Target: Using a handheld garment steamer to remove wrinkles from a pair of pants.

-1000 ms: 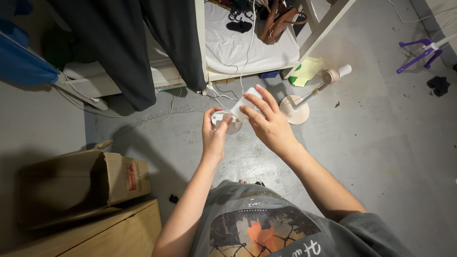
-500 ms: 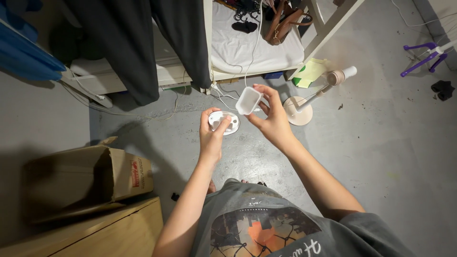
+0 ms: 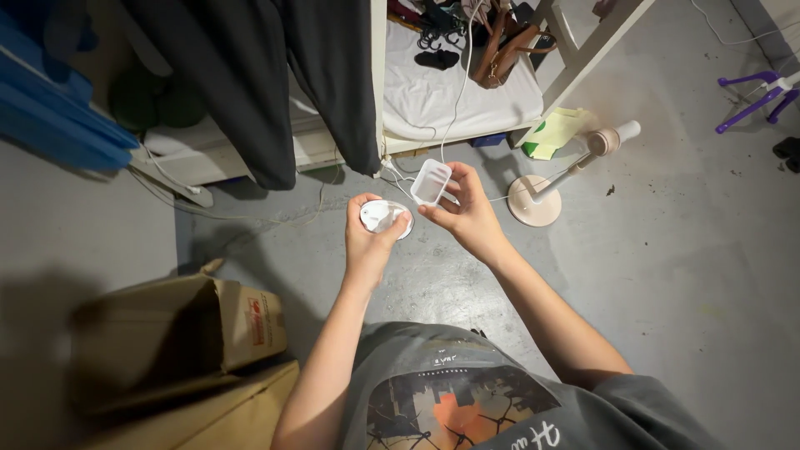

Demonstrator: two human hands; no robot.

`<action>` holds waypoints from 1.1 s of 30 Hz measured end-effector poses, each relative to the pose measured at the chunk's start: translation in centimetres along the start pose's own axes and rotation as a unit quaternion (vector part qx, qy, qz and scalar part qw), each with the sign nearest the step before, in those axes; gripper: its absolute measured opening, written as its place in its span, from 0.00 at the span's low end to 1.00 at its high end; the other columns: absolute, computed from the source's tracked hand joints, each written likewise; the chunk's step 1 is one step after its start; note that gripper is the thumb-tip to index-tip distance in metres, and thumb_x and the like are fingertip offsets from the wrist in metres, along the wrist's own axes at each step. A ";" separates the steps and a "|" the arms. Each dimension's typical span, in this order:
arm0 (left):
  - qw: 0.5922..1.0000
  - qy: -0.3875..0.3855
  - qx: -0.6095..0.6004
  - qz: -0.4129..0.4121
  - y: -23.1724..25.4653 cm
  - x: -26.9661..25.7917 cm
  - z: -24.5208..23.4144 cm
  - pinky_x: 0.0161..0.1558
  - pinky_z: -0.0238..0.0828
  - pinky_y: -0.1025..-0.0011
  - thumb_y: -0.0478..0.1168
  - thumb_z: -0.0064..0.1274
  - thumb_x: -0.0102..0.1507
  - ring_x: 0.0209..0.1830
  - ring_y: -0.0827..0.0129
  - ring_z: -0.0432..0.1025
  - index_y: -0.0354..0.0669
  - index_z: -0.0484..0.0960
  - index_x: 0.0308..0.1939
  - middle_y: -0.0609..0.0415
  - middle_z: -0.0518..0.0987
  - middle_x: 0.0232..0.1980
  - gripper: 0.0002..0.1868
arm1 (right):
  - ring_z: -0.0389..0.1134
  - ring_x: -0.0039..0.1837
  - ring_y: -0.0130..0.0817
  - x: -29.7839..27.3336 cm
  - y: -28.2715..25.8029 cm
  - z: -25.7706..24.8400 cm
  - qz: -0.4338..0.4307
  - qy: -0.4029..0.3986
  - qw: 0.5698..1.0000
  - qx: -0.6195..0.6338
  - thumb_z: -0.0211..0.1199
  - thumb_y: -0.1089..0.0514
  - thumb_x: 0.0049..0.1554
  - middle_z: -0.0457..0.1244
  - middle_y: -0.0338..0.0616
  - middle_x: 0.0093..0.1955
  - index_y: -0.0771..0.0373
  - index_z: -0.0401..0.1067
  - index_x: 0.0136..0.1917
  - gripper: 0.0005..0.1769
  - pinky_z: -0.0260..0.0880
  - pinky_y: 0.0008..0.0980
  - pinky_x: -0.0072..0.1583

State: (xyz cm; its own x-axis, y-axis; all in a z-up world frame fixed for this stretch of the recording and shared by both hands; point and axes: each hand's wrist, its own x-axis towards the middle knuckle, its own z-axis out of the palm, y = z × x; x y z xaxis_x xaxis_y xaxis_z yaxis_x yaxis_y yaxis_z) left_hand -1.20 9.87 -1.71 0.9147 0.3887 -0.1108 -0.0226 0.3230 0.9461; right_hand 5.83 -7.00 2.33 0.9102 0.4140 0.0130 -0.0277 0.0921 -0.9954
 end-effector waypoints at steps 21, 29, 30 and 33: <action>0.996 -0.045 0.066 -0.034 1.4 16.9 8.2 0.42 0.76 0.73 0.34 0.69 0.54 0.43 0.74 0.75 0.41 0.69 0.53 0.54 0.79 0.46 0.28 | 0.68 0.61 0.35 13.1 -2.4 -8.3 0.064 0.087 0.989 -0.100 0.73 0.58 0.51 0.62 0.46 0.65 0.61 0.55 0.73 0.43 0.73 0.37 0.59; 0.994 -0.058 0.025 -0.085 7.1 29.5 19.0 0.38 0.72 0.67 0.41 0.63 0.56 0.45 0.68 0.75 0.45 0.67 0.59 0.53 0.77 0.51 0.30 | 0.69 0.62 0.32 31.1 -13.3 -22.0 -0.133 0.031 0.977 -0.164 0.71 0.58 0.58 0.66 0.45 0.62 0.66 0.62 0.72 0.33 0.71 0.33 0.63; 0.992 -0.058 -0.013 -0.108 8.0 30.6 19.9 0.39 0.77 0.65 0.43 0.61 0.56 0.48 0.68 0.76 0.47 0.64 0.61 0.53 0.76 0.54 0.32 | 0.69 0.66 0.32 34.1 -14.5 -24.1 -0.193 0.005 0.972 -0.135 0.70 0.58 0.61 0.65 0.44 0.65 0.67 0.62 0.72 0.31 0.71 0.33 0.66; 0.997 -0.069 -0.001 -0.035 9.9 33.9 21.7 0.45 0.78 0.64 0.39 0.63 0.56 0.54 0.67 0.74 0.45 0.59 0.66 0.50 0.73 0.59 0.38 | 0.70 0.60 0.34 42.3 -22.6 -26.5 -0.325 0.130 0.893 -0.284 0.74 0.57 0.63 0.68 0.48 0.58 0.68 0.61 0.72 0.32 0.74 0.34 0.60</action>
State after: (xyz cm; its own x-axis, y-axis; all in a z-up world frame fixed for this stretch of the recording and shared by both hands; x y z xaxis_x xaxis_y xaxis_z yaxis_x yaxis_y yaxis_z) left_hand 38.32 7.52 10.47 0.9606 0.2434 -0.1343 0.0428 0.3480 0.9365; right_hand 55.92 -15.56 22.81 0.7251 0.2097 0.6559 0.6877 -0.2685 -0.6745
